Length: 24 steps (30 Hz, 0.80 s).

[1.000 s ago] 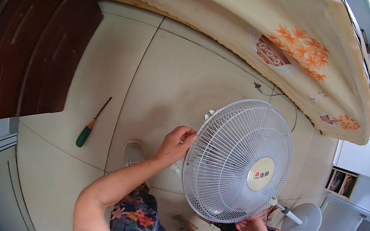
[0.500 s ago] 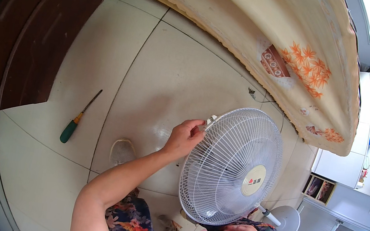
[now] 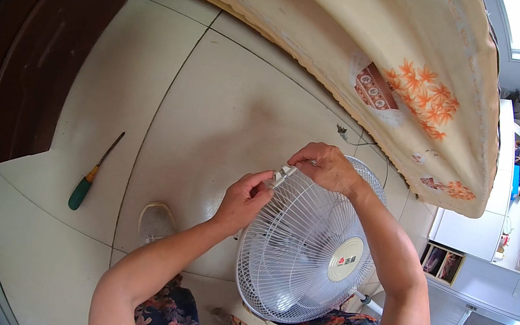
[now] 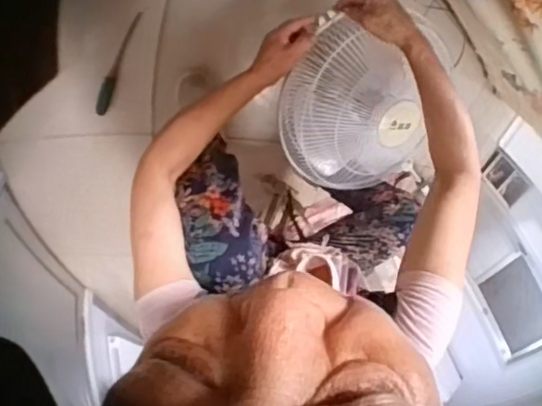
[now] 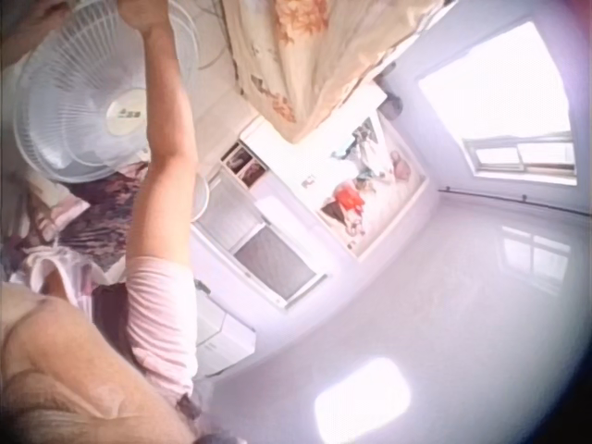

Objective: The person uses a screwdriver to tighten screws on the front grill of a standing fan. They then stand up, move the fan, and plug it into a power strip.

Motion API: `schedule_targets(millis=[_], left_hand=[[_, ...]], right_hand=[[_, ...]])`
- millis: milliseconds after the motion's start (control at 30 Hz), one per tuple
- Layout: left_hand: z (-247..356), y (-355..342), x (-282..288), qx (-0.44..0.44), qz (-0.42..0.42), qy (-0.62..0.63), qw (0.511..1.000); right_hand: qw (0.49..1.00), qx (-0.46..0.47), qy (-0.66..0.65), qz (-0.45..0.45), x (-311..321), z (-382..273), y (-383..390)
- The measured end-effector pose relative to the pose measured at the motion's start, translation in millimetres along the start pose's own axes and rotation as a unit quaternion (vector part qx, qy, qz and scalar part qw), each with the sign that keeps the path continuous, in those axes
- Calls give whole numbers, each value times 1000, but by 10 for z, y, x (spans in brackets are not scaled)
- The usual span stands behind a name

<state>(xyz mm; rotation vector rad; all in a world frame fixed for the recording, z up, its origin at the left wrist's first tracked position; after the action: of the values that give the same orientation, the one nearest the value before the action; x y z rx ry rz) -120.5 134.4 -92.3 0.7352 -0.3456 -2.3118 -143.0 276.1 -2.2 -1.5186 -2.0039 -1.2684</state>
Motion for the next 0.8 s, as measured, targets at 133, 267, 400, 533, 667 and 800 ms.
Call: schedule_targets(millis=[133, 267, 400, 533, 667, 800], left_hand=[[-18, -12, 24, -2, 16, 13, 1000], [28, -12, 24, -28, 62, 26, 997], [77, 5, -6, -31, 65, 15, 997], [60, -4, 6, -14, 56, 23, 998], [46, -10, 18, 1, 61, 43, 997], [43, -17, 22, -5, 69, 49, 996]], right_hand=[[997, -35, -54, -30, -108, 59, -49], [997, -47, -61, -33, -134, 57, -59], [990, -48, -128, -25, -110, 83, -28], [985, -67, -159, -23, -139, 106, -40], [974, -57, -213, -41, -193, 130, -60], [966, -102, -223, -80, -201, 86, -64]])
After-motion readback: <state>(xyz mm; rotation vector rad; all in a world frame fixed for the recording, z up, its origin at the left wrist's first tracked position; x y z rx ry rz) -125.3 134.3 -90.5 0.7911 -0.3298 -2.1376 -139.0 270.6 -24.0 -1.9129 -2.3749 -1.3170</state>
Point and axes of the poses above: each hand's wrist, its own y-axis away from the middle knuckle, its own x-axis out of the back of the hand, z = x × y, the point moved 8 cm from there along -y, towards the middle knuckle, and after that the axes turned 4 degrees about x, right-handed, at the moved point
